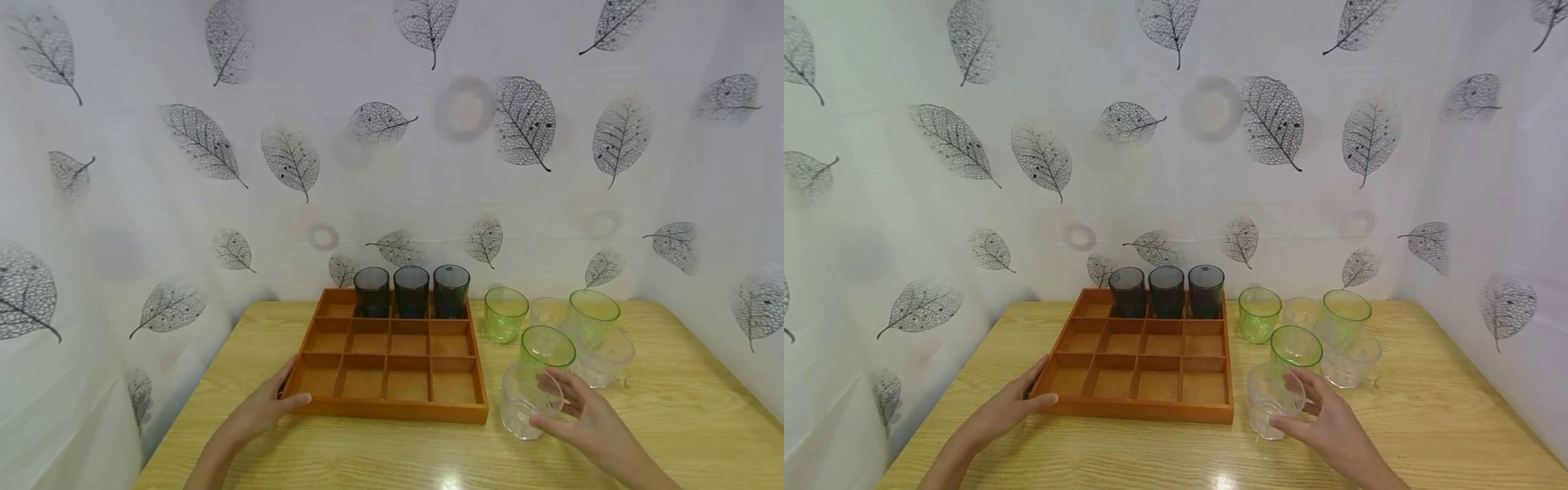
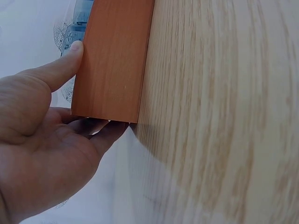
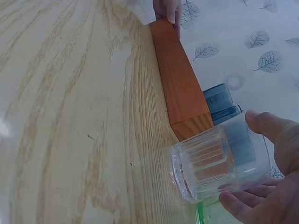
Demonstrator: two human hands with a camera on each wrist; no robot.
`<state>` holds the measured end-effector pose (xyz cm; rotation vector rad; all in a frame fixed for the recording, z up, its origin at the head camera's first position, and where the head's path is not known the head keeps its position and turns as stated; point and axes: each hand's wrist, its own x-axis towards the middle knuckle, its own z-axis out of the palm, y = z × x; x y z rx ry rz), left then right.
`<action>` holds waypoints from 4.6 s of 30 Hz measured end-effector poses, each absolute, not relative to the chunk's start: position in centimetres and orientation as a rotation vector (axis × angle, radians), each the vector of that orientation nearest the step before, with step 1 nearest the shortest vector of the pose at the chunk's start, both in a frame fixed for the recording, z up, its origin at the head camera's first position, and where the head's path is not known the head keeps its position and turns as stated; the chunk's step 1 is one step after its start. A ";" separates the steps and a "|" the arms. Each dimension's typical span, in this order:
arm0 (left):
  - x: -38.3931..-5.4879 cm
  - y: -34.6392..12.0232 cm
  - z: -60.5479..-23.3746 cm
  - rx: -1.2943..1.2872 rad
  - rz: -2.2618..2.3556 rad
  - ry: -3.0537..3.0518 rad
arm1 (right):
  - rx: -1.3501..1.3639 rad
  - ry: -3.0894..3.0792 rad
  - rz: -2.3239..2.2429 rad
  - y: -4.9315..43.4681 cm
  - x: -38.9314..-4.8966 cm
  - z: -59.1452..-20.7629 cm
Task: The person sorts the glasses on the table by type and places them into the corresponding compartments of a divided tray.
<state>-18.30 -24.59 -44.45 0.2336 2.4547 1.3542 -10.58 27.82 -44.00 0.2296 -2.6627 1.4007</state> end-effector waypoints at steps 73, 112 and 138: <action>-18.2 -24.5 -44.1 0.227 1.368 2.419 | 0.352 -2.639 1.540 14.4 -21.2 -37.1; -18.3 -24.4 -44.2 0.239 1.412 2.396 | 0.502 -2.485 1.676 5.8 -26.4 -37.9; -18.4 -24.5 -44.4 0.239 1.394 2.405 | 0.514 -2.678 1.579 5.0 -26.8 -42.1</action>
